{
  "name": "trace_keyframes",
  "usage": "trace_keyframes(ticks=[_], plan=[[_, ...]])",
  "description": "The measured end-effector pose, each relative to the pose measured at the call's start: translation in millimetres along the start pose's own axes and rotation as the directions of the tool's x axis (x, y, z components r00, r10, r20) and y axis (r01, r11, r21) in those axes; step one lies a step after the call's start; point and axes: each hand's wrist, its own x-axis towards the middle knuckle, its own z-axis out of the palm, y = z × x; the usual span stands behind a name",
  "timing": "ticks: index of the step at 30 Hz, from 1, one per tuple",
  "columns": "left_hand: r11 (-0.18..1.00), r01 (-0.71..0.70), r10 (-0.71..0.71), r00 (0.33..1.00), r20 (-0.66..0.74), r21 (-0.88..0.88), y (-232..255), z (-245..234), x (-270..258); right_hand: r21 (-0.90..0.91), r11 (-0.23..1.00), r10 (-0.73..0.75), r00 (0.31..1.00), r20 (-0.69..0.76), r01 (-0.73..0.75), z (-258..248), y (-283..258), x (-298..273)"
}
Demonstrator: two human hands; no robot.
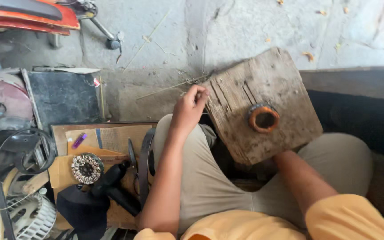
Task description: The person sits on the floor and uses shears to cut and adjust a copper-wound coil on a wooden block. They then unwind a spool of white wire, cut a length, and begin threading it through the coil.
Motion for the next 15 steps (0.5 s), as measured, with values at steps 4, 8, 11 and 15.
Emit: trace_keyframes(ticks=[4,8,11,15], plan=[[0.992,0.126,-0.125,0.99,0.059,-0.007,8.5,-1.3,-6.9,0.054,0.998,-0.025,0.998,0.066,0.021,6.6,2.6,24.9],[0.982,0.182,-0.185,0.98,0.077,0.049,26.3,-3.9,2.2,0.136,0.99,-0.047,0.997,0.06,0.038,-8.8,7.4,49.8],[0.966,0.256,-0.247,0.959,0.14,-0.049,28.2,-4.8,-0.7,0.247,0.968,-0.06,0.994,0.091,0.035,14.3,17.3,53.4],[0.973,0.229,-0.221,0.966,0.13,-0.043,28.1,-4.5,3.2,0.363,0.931,-0.085,0.988,0.13,0.033,45.9,17.5,52.7]])
